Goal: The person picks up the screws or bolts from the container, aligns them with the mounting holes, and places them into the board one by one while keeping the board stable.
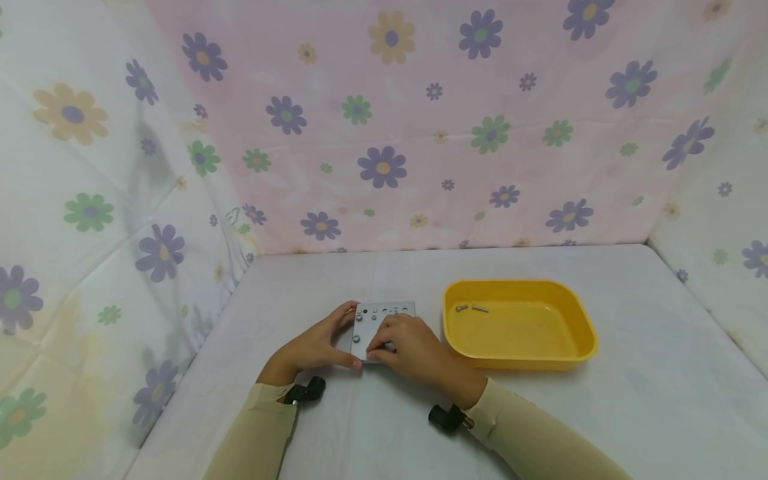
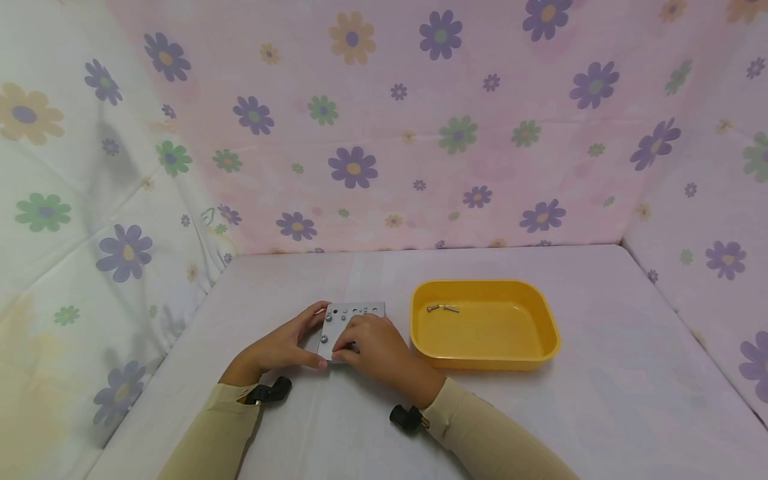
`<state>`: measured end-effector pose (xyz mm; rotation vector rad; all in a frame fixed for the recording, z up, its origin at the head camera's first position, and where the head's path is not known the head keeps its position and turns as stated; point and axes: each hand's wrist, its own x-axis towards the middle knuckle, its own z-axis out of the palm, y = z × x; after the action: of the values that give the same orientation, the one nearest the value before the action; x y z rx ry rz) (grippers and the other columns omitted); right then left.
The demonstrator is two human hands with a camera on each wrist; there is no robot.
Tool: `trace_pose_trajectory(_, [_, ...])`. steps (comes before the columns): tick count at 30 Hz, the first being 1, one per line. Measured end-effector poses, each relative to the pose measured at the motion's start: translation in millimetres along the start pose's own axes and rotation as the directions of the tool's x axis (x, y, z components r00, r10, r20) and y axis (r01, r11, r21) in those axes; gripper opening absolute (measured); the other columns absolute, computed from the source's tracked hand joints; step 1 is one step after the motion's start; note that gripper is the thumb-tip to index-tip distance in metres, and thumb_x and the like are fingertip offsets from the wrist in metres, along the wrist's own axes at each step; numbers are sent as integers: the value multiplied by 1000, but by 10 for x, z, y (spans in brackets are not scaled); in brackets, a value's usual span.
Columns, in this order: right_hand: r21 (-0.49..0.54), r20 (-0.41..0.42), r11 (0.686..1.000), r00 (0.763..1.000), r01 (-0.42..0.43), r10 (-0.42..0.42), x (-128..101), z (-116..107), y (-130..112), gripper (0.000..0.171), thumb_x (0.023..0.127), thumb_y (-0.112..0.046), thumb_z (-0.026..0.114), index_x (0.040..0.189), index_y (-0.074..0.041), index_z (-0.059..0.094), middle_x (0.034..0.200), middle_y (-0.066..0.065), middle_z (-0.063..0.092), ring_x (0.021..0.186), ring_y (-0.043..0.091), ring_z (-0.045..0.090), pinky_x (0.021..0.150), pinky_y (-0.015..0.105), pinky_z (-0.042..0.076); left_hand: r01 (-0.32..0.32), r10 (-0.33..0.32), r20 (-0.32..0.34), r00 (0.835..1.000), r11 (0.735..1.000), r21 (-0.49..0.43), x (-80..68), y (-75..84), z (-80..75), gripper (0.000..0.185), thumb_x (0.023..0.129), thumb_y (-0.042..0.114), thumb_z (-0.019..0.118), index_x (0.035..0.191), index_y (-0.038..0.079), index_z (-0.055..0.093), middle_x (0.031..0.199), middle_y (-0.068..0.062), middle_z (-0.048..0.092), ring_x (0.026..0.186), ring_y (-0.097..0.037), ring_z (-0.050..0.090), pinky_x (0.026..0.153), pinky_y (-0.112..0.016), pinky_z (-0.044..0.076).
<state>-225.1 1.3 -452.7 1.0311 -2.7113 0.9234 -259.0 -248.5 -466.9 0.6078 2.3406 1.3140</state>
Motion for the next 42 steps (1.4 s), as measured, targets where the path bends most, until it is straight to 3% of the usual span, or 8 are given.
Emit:
trace_pose_trajectory(7, [-36, 18, 999, 1000, -6, 6, 7, -22, -32, 7, 89, -37, 82, 94, -33, 84, 94, -20, 67, 92, 3, 58, 86, 29, 49, 6, -6, -6, 1000, 1000, -3, -12, 5, -10, 114, 72, 25, 95, 162, 22, 24, 166, -3, 37, 160, -25, 18, 125, -64, -1])
trace_pose_trajectory(22, [-184, 17, 982, 999, 43, -40, -24, -80, -84, 8, 90, -39, 81, 97, -36, 84, 98, -15, 68, 91, 8, 55, 77, 27, 47, 44, -44, -13, 999, 999, -5, -12, -10, 3, 113, 70, 28, 97, 159, 31, 27, 164, 7, 40, 157, -18, 22, 126, -62, 1])
trace_pose_trajectory(27, [-193, 39, 981, 999, 24, -16, -34, -122, -87, 11, 92, -40, 79, 101, -36, 83, 99, -14, 67, 90, 8, 54, 75, 26, 46, 38, -38, -8, 999, 999, 5, 3, -16, 3, 115, 70, 30, 97, 160, 30, 26, 165, 5, 39, 159, -18, 21, 127, -61, 2])
trace_pose_trajectory(35, [-245, 79, 968, 993, -63, 85, -55, -246, -79, 23, 92, -43, 77, 113, -33, 80, 107, -12, 67, 96, 10, 58, 86, 34, 52, 38, -38, -6, 999, 999, -4, -7, 22, 0, 114, 71, 26, 97, 160, 28, 27, 165, 3, 39, 159, -20, 20, 127, -60, 2])
trace_pose_trajectory(42, [-258, 117, 963, 986, -85, 118, -54, -326, -79, 26, 90, -44, 79, 113, -32, 79, 115, -10, 69, 104, 13, 62, 91, 38, 53, 41, -41, -15, 999, 999, 15, 4, -5, 15, 118, 71, 28, 96, 163, 24, 22, 167, 0, 37, 161, -23, 16, 127, -61, 0])
